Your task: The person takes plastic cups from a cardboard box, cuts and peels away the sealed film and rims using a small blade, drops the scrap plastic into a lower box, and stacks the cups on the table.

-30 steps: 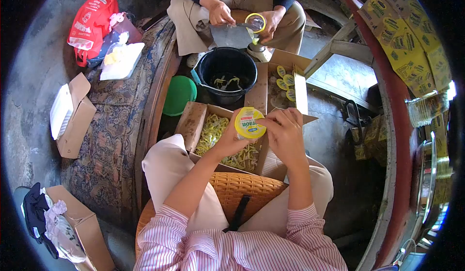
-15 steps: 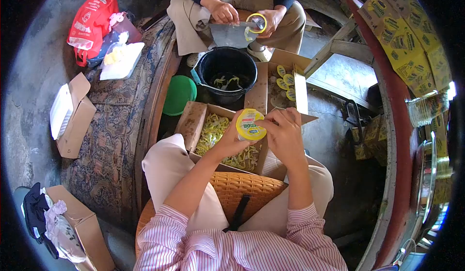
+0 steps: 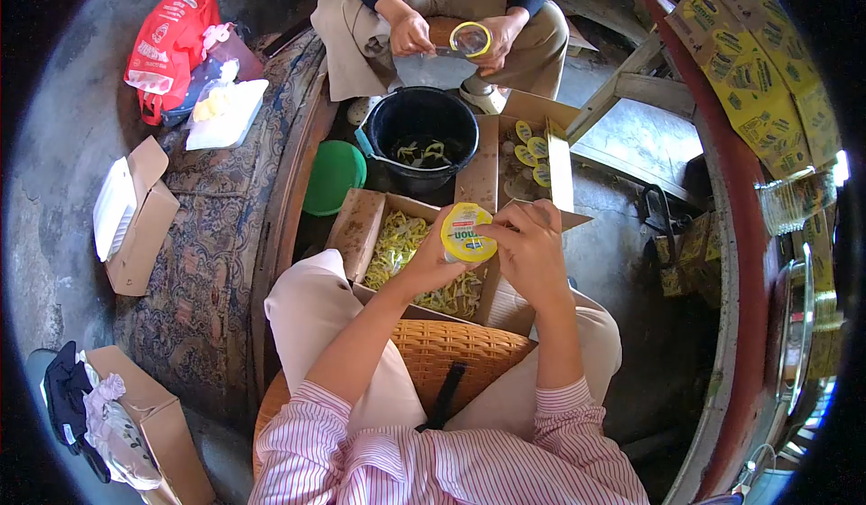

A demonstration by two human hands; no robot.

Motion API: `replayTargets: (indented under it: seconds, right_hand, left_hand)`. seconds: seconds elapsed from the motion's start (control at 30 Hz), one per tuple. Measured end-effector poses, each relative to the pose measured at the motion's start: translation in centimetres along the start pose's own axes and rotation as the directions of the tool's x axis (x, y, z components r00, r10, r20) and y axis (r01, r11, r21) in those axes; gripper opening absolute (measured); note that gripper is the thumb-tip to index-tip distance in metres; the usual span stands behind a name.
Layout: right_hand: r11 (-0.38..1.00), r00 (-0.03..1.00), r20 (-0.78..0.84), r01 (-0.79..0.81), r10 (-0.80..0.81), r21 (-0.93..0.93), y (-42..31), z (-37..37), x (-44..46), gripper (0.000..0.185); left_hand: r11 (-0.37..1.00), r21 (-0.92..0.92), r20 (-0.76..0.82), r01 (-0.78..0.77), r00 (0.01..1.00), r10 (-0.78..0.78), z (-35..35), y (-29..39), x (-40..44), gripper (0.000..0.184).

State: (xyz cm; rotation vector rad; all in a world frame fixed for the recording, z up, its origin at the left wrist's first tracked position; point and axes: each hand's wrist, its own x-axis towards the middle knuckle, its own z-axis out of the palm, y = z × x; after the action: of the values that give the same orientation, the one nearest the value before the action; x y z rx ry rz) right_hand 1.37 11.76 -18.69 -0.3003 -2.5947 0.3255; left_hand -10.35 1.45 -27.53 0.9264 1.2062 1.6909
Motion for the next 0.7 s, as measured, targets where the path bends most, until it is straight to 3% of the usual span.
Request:
replayTargets:
  seconds: [0.23,0.63,0.7]
  right_hand:
    - [1.0,1.0,0.004,-0.004,0.004,-0.018,0.0,-0.1,0.0,0.025]
    - [0.999,1.0,-0.012,-0.01,0.01,-0.036,0.1,0.0,0.0,0.023]
    - [0.999,1.0,0.005,-0.007,0.007,-0.034,-0.1,0.2,0.0,0.023]
  left_hand:
    - [0.996,0.082,-0.01,-0.016,1.0,0.017,-0.2,-0.6,0.1,0.067]
    - [0.998,0.037,-0.007,0.054,0.999,-0.054,0.0,0.1,0.1,0.069]
    - [0.999,0.039,0.008,0.001,1.0,-0.002,-0.1,-0.3,0.2,0.068]
